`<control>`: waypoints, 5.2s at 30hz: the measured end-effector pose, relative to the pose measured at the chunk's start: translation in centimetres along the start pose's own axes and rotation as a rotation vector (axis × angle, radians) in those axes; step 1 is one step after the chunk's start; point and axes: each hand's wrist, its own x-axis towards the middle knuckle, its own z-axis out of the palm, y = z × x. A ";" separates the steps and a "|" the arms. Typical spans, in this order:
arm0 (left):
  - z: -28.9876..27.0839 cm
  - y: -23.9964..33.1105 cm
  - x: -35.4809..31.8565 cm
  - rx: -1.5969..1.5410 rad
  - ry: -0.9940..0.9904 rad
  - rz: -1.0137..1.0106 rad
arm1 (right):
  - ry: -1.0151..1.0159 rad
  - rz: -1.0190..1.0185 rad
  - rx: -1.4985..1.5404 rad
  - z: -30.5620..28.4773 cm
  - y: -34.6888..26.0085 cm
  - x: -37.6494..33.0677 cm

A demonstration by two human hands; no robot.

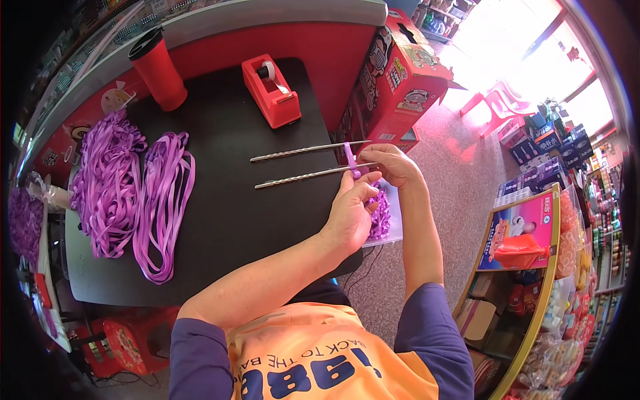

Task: The person wraps purple ribbon strips around a pair of parallel metal rods to create loops or bows for packaging.

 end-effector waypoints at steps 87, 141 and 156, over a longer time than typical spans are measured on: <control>0.1 -0.2 -0.2 0.023 0.030 0.026 | 0.277 -0.185 -1.039 6.9 -6.8 -3.7; -3.6 9.7 -1.4 2.527 -0.141 0.582 | 0.002 0.134 -0.846 -8.6 -1.2 -0.7; -1.9 10.0 -4.5 2.142 -0.446 1.176 | 0.795 -0.456 -0.692 -6.0 8.7 -2.8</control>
